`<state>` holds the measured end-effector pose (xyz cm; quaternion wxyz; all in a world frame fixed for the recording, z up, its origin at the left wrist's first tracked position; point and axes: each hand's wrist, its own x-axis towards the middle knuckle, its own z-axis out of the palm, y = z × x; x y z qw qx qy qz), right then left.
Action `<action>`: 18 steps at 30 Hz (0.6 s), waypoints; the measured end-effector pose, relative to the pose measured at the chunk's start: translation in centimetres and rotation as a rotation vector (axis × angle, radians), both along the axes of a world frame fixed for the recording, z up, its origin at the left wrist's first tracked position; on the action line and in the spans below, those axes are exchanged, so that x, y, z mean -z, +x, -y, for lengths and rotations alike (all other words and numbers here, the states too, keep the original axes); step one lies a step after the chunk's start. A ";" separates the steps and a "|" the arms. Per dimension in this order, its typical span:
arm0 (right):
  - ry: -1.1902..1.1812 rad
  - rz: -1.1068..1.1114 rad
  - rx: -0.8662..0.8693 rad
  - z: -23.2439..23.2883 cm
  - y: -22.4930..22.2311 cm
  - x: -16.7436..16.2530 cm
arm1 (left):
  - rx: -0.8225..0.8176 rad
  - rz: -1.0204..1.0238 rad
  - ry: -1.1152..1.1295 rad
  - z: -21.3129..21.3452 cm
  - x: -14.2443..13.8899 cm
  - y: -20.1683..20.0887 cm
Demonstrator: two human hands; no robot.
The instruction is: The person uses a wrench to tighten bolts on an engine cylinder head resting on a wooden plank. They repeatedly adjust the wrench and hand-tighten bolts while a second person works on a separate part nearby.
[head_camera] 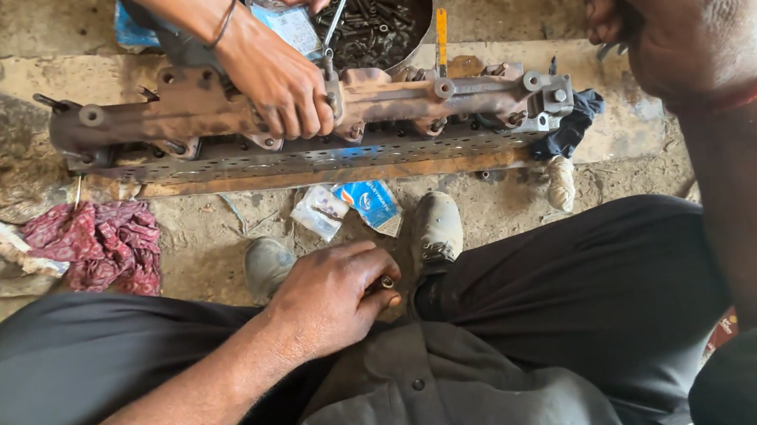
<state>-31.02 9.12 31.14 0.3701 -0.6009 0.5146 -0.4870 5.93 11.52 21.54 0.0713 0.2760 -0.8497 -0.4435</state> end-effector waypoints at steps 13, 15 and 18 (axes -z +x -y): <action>0.038 -0.058 -0.014 0.2 1.0 -0.5 | -0.010 0.029 0.013 0.1 0.4 -0.5; 0.022 -0.104 -0.004 0.3 1.8 -0.7 | -0.027 0.014 0.006 0.2 0.5 -0.3; 0.034 -0.148 0.018 0.7 2.8 -1.1 | -0.072 -0.002 0.014 0.4 0.6 -0.2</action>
